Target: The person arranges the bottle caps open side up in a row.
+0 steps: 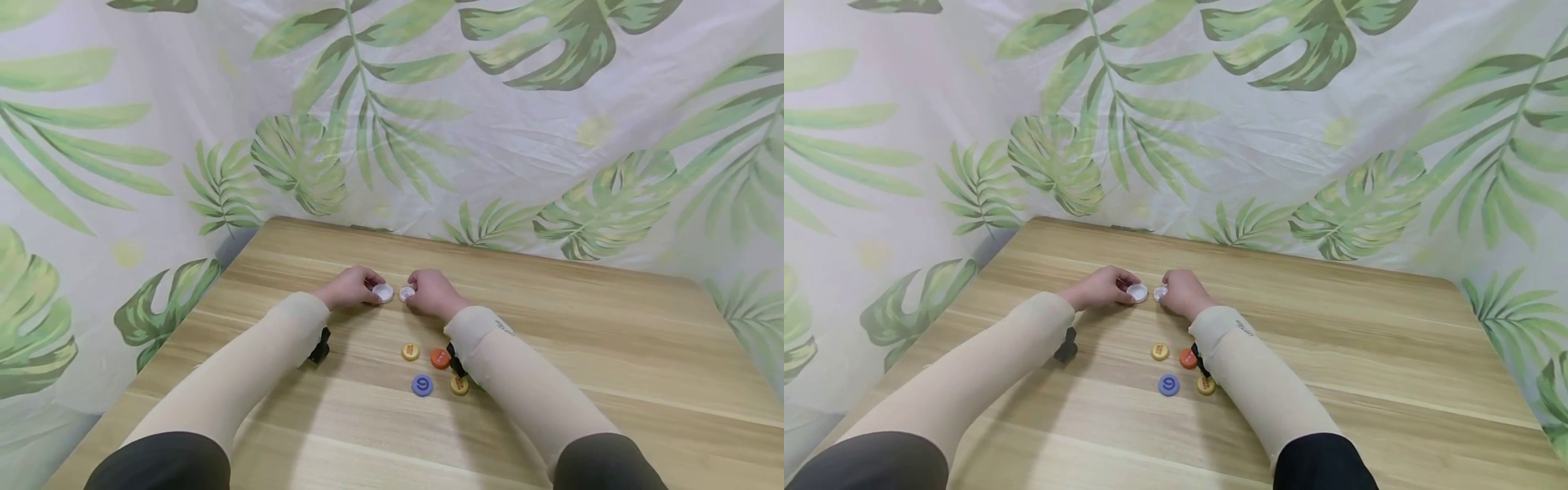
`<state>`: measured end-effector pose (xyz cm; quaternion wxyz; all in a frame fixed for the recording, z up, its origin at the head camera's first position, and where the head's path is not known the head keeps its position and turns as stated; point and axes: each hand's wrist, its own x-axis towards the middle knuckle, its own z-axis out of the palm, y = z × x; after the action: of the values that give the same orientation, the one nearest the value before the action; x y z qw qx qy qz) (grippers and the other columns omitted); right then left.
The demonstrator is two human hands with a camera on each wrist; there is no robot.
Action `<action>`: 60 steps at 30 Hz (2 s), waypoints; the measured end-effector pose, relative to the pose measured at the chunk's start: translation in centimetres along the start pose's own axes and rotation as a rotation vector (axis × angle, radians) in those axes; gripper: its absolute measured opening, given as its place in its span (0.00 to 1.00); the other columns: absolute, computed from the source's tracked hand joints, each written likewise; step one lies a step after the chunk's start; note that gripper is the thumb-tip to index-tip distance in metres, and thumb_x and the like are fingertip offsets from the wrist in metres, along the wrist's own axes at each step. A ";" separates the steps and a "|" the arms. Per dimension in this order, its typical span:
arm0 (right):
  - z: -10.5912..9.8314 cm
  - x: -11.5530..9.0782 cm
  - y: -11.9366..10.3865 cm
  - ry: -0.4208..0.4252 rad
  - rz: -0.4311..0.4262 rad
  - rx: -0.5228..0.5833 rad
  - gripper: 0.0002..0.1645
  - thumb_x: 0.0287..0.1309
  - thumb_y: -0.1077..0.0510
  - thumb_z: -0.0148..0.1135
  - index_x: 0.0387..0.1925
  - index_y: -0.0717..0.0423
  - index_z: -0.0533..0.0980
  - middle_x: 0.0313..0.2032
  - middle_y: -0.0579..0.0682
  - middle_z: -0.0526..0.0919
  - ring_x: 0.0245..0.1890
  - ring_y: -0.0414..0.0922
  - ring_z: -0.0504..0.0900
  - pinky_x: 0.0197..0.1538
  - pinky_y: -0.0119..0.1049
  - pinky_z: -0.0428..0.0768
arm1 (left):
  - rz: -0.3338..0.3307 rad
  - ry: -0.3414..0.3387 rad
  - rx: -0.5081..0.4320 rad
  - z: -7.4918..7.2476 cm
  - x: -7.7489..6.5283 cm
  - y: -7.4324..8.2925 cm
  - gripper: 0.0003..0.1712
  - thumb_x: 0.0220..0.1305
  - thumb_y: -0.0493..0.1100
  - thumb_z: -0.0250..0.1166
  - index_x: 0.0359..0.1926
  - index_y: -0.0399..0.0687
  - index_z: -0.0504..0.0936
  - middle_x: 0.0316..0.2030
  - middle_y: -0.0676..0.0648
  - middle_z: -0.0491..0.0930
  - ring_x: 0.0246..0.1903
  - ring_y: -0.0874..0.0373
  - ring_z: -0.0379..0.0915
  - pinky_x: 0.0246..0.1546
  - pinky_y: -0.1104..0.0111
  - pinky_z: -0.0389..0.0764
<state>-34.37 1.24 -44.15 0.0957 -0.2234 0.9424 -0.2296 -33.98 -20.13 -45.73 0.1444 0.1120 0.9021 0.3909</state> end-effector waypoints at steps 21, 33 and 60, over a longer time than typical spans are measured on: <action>-0.1 0.2 -0.1 -0.038 0.075 0.117 0.17 0.57 0.56 0.75 0.45 0.62 0.83 0.39 0.50 0.85 0.43 0.46 0.80 0.53 0.39 0.77 | -0.005 -0.005 0.017 0.0 -0.2 0.6 0.27 0.63 0.34 0.71 0.62 0.29 0.79 0.53 0.37 0.82 0.52 0.48 0.77 0.58 0.59 0.76; -0.1 -0.1 0.2 -0.033 0.069 0.157 0.20 0.56 0.56 0.75 0.48 0.64 0.83 0.41 0.53 0.86 0.44 0.48 0.81 0.54 0.40 0.78 | -0.014 -0.006 0.008 0.1 -0.3 0.4 0.26 0.63 0.34 0.71 0.62 0.30 0.79 0.53 0.37 0.82 0.53 0.47 0.77 0.58 0.58 0.76; -4.5 -6.1 5.9 -0.211 0.136 0.419 0.18 0.61 0.66 0.64 0.51 0.72 0.79 0.42 0.57 0.84 0.41 0.46 0.82 0.50 0.39 0.82 | 0.008 0.006 -0.007 0.0 -0.3 0.4 0.26 0.63 0.33 0.71 0.61 0.28 0.79 0.53 0.35 0.81 0.52 0.46 0.75 0.56 0.59 0.77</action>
<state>-32.49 10.53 -42.54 0.2533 -0.1572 0.8718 -0.3886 -33.65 -19.89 -45.38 0.1405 0.1137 0.9008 0.3948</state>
